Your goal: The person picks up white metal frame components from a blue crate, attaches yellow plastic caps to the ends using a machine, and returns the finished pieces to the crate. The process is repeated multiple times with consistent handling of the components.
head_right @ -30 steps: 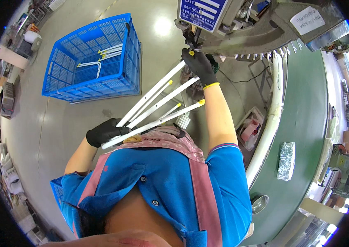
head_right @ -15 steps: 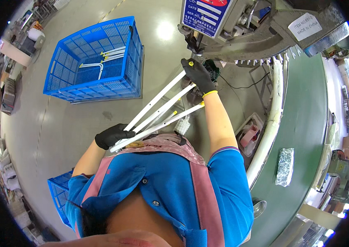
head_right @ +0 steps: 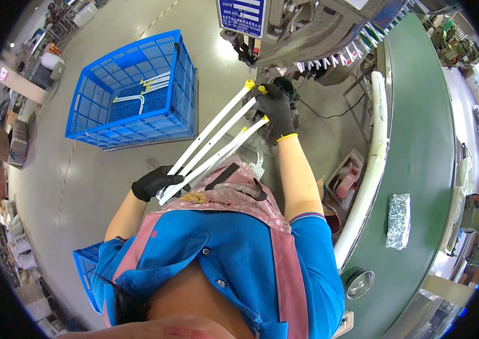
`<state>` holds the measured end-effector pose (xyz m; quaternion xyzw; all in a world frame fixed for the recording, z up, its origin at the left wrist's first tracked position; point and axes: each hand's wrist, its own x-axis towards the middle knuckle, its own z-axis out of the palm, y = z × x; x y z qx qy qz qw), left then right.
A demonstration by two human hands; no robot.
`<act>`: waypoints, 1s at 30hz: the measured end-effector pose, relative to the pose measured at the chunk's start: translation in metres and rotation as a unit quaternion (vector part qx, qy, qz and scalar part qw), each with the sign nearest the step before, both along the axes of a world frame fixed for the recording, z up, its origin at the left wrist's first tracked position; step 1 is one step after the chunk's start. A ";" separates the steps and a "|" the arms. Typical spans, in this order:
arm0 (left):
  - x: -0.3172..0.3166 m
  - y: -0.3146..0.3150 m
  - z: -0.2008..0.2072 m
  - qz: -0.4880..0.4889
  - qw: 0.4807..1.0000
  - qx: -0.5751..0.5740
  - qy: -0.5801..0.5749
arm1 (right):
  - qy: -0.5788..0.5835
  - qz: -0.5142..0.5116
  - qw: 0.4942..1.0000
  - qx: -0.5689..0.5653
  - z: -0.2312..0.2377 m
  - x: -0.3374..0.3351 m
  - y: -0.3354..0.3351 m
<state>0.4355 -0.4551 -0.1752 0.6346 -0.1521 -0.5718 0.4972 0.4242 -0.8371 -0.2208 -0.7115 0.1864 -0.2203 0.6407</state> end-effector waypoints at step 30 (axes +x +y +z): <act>-0.033 -0.010 0.028 0.035 0.997 -0.037 -0.054 | -0.033 -0.032 0.993 -0.105 0.034 0.001 0.002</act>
